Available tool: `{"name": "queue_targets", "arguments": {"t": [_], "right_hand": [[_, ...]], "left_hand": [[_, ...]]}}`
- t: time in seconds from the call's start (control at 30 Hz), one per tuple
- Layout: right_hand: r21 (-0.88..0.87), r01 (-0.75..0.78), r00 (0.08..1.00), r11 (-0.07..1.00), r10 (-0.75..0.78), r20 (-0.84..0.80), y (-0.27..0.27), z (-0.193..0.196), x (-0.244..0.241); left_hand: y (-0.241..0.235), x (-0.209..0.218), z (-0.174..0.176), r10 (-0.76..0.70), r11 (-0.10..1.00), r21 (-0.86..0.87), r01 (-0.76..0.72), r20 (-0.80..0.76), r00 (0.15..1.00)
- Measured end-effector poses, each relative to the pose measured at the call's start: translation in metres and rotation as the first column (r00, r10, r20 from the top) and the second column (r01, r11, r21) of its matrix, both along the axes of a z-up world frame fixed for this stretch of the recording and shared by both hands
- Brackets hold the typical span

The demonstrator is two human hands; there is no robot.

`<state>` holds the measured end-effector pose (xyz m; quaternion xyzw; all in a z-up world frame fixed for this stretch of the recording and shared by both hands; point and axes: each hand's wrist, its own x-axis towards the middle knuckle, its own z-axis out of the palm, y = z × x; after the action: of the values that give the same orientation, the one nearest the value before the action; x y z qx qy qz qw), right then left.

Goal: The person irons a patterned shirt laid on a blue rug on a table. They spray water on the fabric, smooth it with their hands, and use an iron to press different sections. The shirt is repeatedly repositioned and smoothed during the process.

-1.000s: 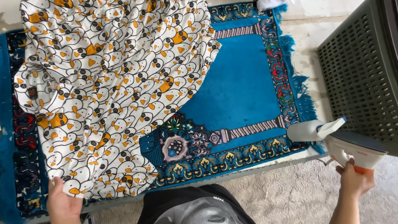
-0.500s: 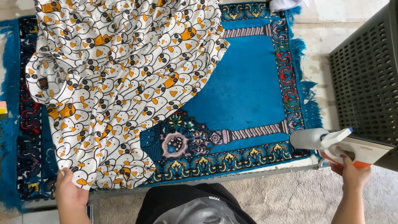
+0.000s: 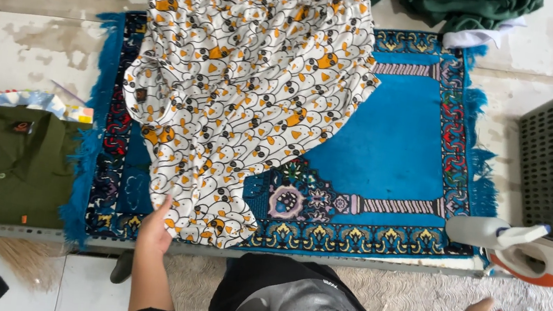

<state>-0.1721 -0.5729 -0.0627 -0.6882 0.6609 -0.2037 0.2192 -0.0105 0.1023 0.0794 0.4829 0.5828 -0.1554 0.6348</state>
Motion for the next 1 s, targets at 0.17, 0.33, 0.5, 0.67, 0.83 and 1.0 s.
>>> {"name": "queue_targets", "arguments": {"t": [0.17,0.33,0.5,0.67,0.83,1.0], "right_hand": [[0.18,-0.372,0.909,0.91,0.397,-0.125,0.149,0.014,0.019],[0.174,-0.781,0.615,0.6,0.788,0.043,0.215,0.017,0.093],[0.381,-0.816,0.564,0.435,0.741,0.364,0.278,0.045,0.197],[0.426,-0.796,0.545,0.431,0.816,0.192,0.321,0.033,0.259],[0.459,-0.707,0.549,0.538,0.827,-0.124,0.337,0.024,0.275],[0.549,-0.608,0.791,0.573,0.387,0.473,0.287,0.018,0.255]], "left_hand": [[0.005,-0.017,-0.019,-0.139,0.99,0.014,0.139,-0.006,0.99],[0.015,-0.044,0.043,0.055,0.996,0.059,-0.071,0.239,0.97],[0.082,-0.134,-0.029,0.082,0.995,-0.096,-0.007,0.816,0.572],[0.094,-0.186,-0.027,0.459,0.867,-0.122,-0.483,0.571,0.68],[0.08,-0.179,0.026,0.435,0.898,-0.02,-0.44,0.191,0.88],[0.078,-0.172,0.044,0.414,0.908,0.046,-0.416,0.043,0.909]]}}
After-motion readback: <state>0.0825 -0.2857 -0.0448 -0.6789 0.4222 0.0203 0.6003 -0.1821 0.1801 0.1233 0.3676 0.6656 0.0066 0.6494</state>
